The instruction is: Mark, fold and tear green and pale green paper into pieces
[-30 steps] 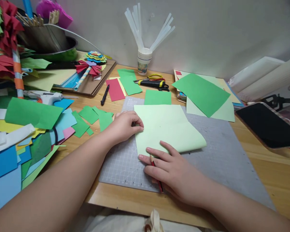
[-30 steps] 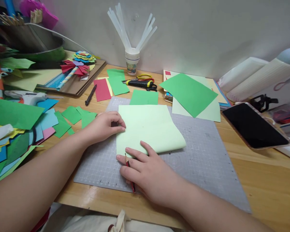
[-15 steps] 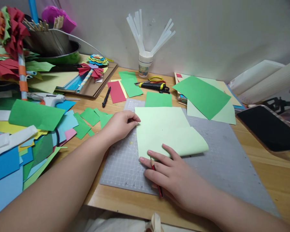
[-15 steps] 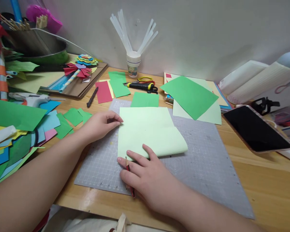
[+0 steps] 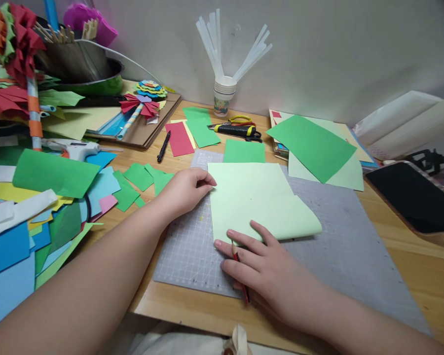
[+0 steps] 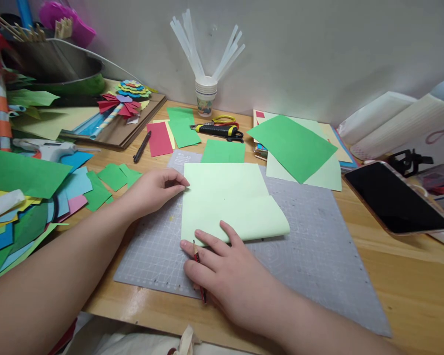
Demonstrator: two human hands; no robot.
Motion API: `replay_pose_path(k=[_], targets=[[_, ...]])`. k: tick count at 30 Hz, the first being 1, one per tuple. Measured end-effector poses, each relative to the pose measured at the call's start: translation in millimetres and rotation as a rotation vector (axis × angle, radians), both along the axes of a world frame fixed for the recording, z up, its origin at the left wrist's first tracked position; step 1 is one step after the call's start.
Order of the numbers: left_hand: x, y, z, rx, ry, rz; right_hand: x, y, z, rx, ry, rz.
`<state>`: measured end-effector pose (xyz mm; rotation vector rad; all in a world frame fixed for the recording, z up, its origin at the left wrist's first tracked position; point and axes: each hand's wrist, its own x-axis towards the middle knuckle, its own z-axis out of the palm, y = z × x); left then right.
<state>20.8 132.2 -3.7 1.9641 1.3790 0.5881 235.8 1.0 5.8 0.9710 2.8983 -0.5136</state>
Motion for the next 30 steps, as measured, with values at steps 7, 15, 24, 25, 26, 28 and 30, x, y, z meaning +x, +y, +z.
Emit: replay_pose_path(k=[7, 15, 24, 25, 26, 28, 30], targets=[[-0.6, 0.2, -1.1, 0.007, 0.006, -0.003, 0.4, 0.2, 0.5, -0.020, 0.006, -0.005], [0.3, -2.5, -0.3, 0.065, 0.060, -0.137, -0.3, 1.0, 0.9, -0.038, 0.015, -0.009], [1.3, -5.3, -3.3, 0.112, 0.156, -0.181, -0.2, 0.9, 0.6, -0.021, 0.041, -0.019], [1.7, -5.8, -3.6, 0.117, 0.170, -0.181, -0.1, 0.6, 0.8, -0.020, 0.040, -0.017], [2.1, -6.4, -3.9, 0.122, 0.185, -0.179, -0.1, 0.5, 1.0, -0.020, 0.037, -0.015], [2.6, -7.2, -4.4, 0.129, 0.212, -0.176, 0.0, 0.3, 1.1, -0.019, 0.030, -0.012], [2.8, -7.3, -5.2, 0.131, 0.230, -0.176, -0.1, 0.0, 1.1, -0.020, 0.033, -0.007]])
